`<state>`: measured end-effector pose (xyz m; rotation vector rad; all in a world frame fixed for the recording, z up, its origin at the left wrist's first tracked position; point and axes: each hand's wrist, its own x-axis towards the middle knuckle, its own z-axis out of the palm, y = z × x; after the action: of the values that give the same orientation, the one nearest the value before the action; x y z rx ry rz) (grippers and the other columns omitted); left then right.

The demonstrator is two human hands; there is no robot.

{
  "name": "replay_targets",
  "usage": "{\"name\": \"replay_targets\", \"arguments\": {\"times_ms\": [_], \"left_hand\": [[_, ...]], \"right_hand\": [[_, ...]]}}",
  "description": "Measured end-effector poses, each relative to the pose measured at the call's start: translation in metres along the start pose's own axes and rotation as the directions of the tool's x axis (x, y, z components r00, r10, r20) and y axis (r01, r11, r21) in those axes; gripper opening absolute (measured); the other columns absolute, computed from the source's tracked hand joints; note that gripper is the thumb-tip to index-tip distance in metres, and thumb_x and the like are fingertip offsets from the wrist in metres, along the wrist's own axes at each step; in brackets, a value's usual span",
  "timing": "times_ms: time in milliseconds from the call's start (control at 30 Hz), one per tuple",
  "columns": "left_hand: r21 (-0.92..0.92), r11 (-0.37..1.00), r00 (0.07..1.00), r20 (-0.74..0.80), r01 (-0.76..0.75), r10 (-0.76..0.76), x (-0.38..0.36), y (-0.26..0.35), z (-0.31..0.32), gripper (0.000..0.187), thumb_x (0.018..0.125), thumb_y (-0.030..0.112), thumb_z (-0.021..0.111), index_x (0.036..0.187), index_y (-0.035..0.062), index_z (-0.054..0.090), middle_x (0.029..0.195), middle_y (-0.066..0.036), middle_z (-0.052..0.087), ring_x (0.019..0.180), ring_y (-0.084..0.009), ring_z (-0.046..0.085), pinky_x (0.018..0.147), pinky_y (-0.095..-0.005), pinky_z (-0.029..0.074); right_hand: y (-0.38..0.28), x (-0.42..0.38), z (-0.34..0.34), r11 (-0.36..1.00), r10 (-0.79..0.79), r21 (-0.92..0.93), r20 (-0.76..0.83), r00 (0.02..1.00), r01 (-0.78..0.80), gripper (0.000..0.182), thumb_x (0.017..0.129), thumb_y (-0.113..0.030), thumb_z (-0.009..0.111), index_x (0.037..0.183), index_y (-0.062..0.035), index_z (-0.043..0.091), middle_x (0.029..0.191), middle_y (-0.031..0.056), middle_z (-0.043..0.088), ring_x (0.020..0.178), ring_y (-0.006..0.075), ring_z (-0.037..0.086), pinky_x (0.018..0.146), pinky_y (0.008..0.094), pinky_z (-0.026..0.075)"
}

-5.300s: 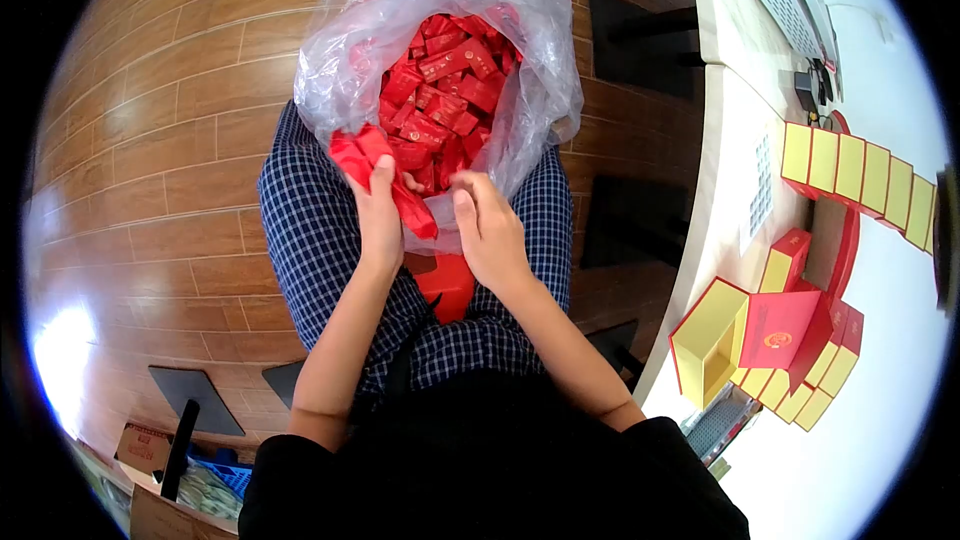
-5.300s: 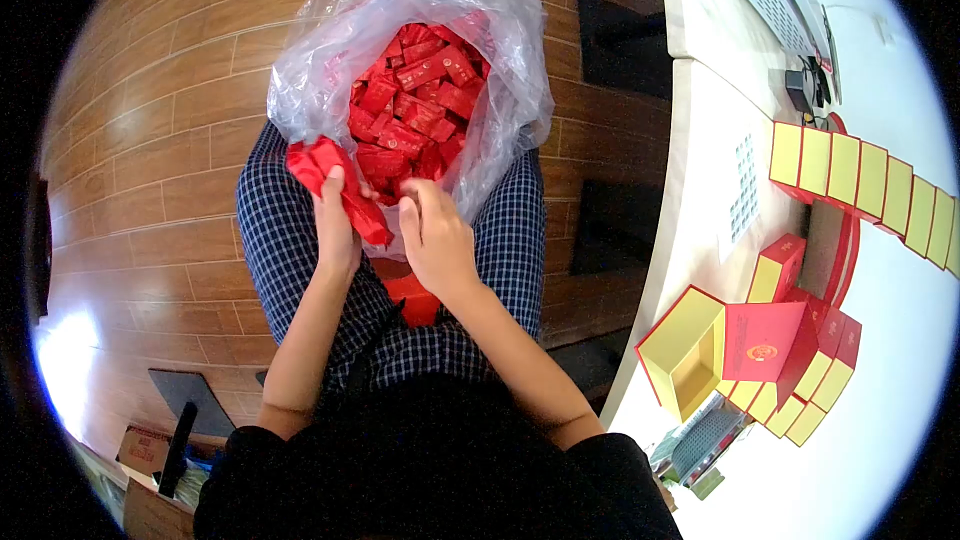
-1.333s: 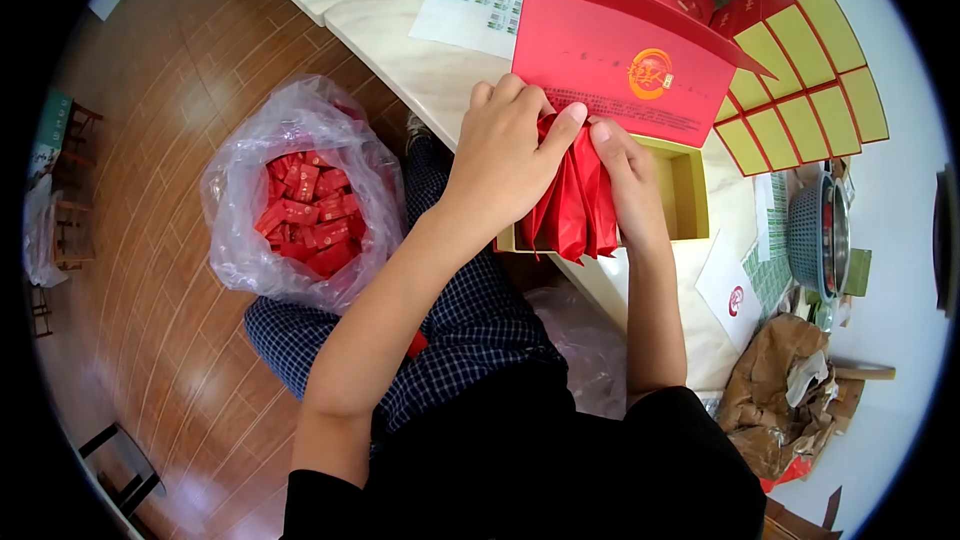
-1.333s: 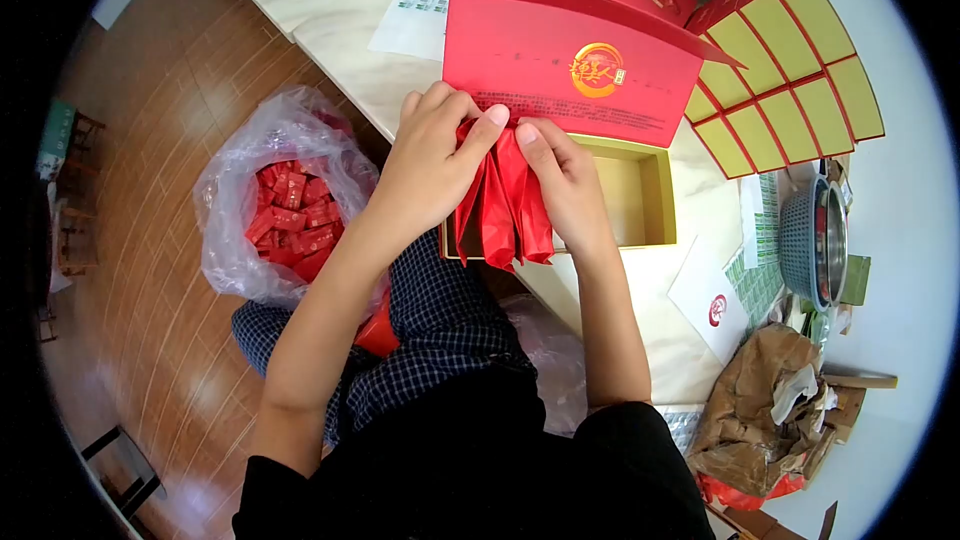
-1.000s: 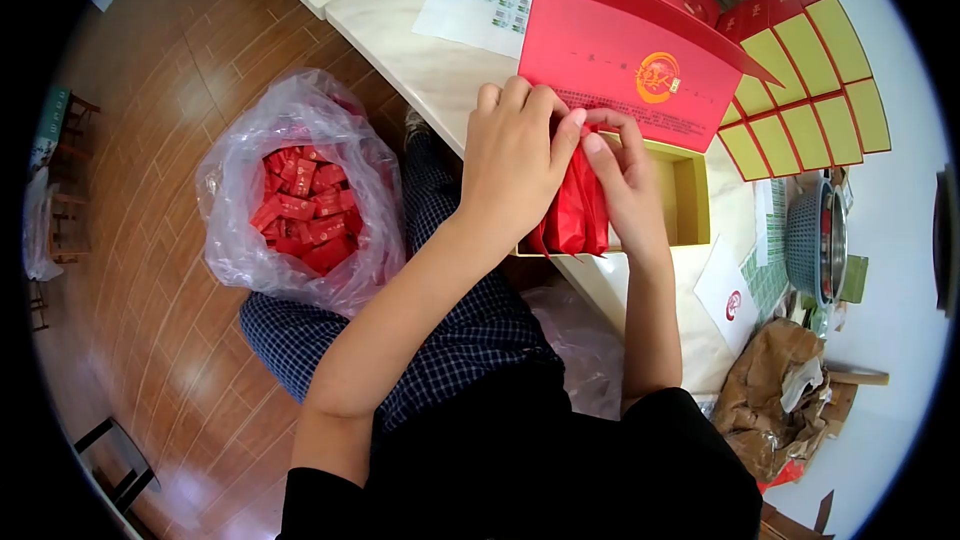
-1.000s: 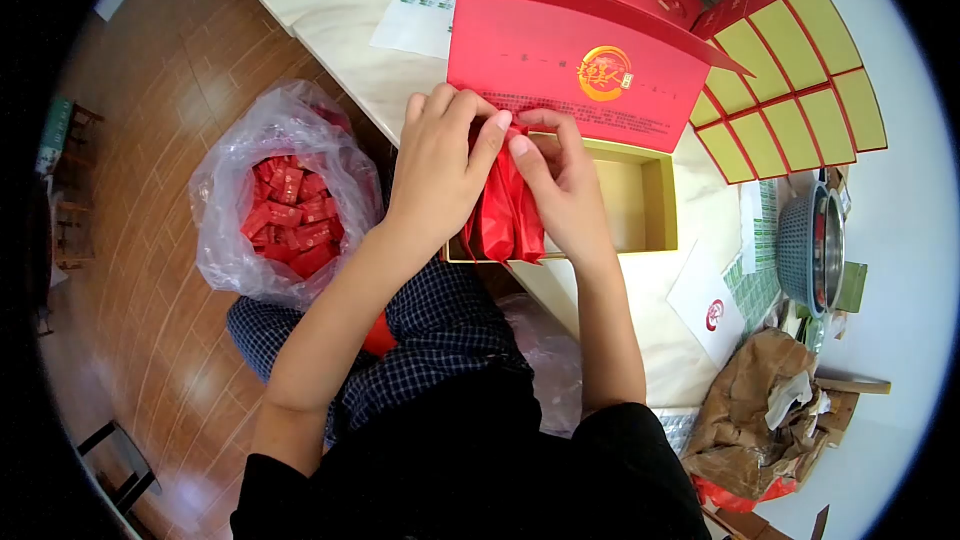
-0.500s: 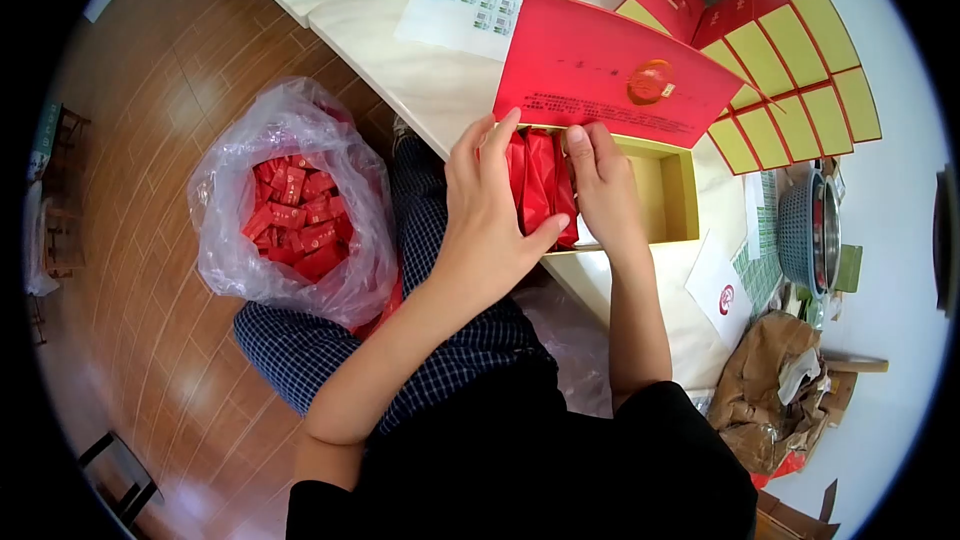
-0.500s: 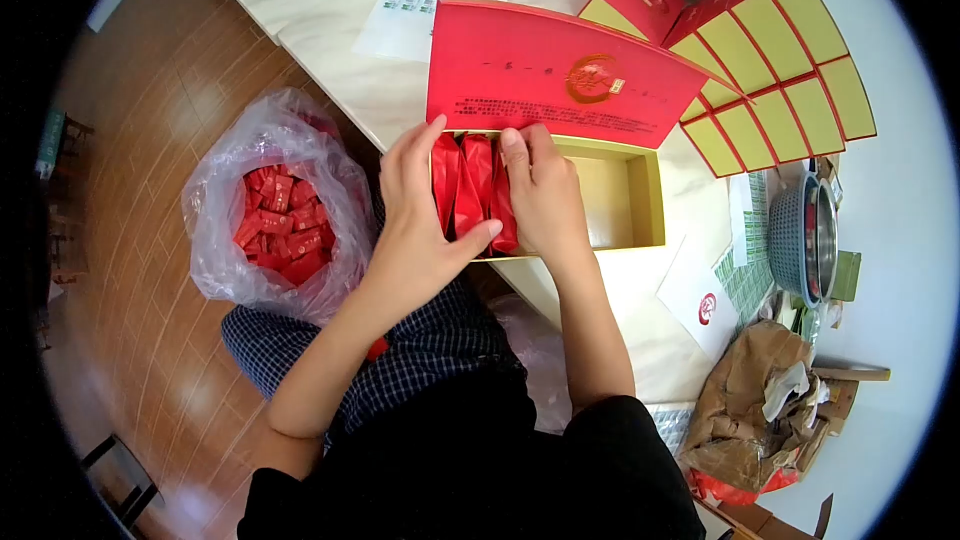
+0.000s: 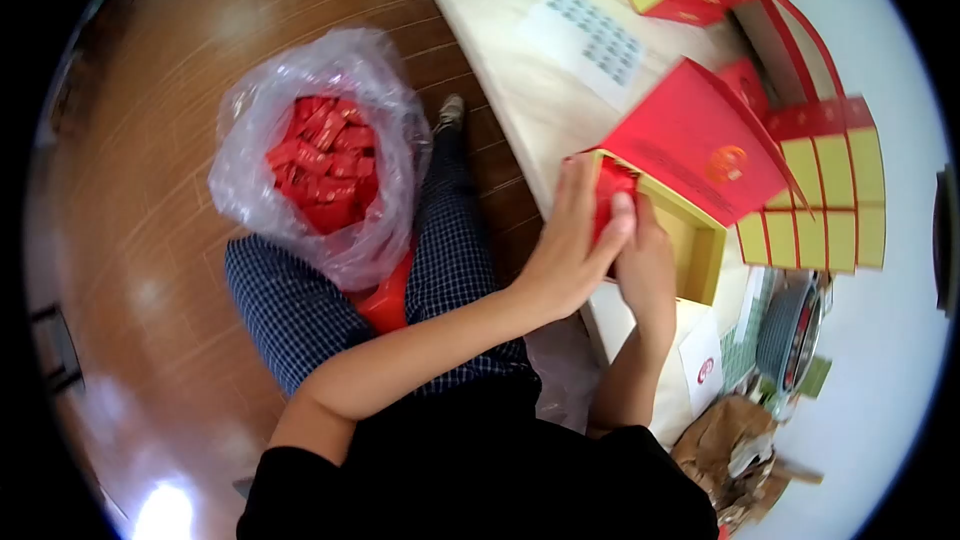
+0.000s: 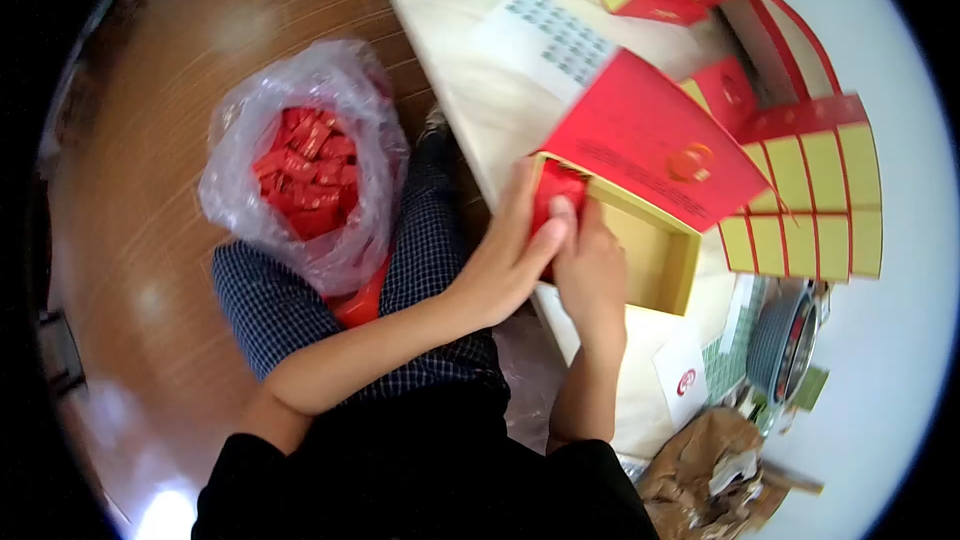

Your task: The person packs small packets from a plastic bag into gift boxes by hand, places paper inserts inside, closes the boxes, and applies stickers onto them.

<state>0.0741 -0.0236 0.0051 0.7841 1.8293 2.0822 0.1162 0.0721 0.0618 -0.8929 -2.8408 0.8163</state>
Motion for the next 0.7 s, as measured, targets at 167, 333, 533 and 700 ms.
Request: {"name": "replay_targets", "arguments": {"times_ms": [167, 333, 533, 700], "left_hand": [[-0.085, 0.993, 0.996, -0.035, -0.079, 0.076, 0.036, -0.013, 0.007, 0.064, 0.096, 0.040, 0.046, 0.133, -0.0070, 0.023, 0.128, -0.030, 0.031, 0.126, -0.0425, 0.029, 0.108, -0.0460, 0.023], [-0.128, 0.992, 1.000, 0.004, -0.013, 0.014, 0.000, -0.027, -0.039, 0.057, 0.100, 0.040, 0.040, 0.137, -0.0036, 0.036, 0.134, -0.024, 0.038, 0.128, -0.0321, 0.037, 0.108, -0.0385, 0.028], [-0.205, 0.967, 0.837, -0.494, 0.152, -0.236, -0.054, -0.090, -0.184, 0.033, 0.101, 0.028, 0.039, 0.111, 0.0026, 0.058, 0.104, -0.007, 0.061, 0.097, -0.0151, 0.057, 0.087, -0.0289, 0.043], [-0.304, 0.934, 0.624, -0.697, 0.190, -0.353, -0.079, -0.119, -0.296, 0.029, 0.101, 0.026, 0.040, 0.110, 0.0060, 0.058, 0.099, -0.004, 0.061, 0.090, -0.0115, 0.056, 0.081, -0.0250, 0.043]], "right_hand": [[0.010, 0.038, 0.011, 0.990, 0.045, -0.127, -0.107, 0.993, -0.058, 0.052, 0.097, -0.049, 0.037, 0.119, -0.0043, 0.051, 0.096, 0.0286, 0.064, 0.094, 0.0457, 0.060, 0.079, 0.0502, 0.046], [-0.003, 0.030, 0.012, 0.967, -0.209, -0.224, -0.436, 0.875, 0.119, 0.036, 0.096, -0.028, 0.049, 0.118, 0.0014, 0.052, 0.100, 0.0202, 0.060, 0.090, 0.0332, 0.057, 0.080, 0.0402, 0.045], [-0.047, -0.010, 0.079, 0.740, -0.520, 0.105, -0.537, 0.664, 0.664, 0.011, 0.094, -0.003, 0.045, 0.100, 0.0026, 0.052, 0.097, 0.0107, 0.054, 0.088, 0.0184, 0.051, 0.083, 0.0290, 0.042], [-0.106, 0.027, 0.228, 0.790, -0.587, 0.257, 0.053, 0.808, 0.557, 0.015, 0.083, 0.000, 0.057, 0.098, -0.0003, 0.058, 0.093, 0.0147, 0.058, 0.090, 0.0292, 0.056, 0.082, 0.0353, 0.045]]}}
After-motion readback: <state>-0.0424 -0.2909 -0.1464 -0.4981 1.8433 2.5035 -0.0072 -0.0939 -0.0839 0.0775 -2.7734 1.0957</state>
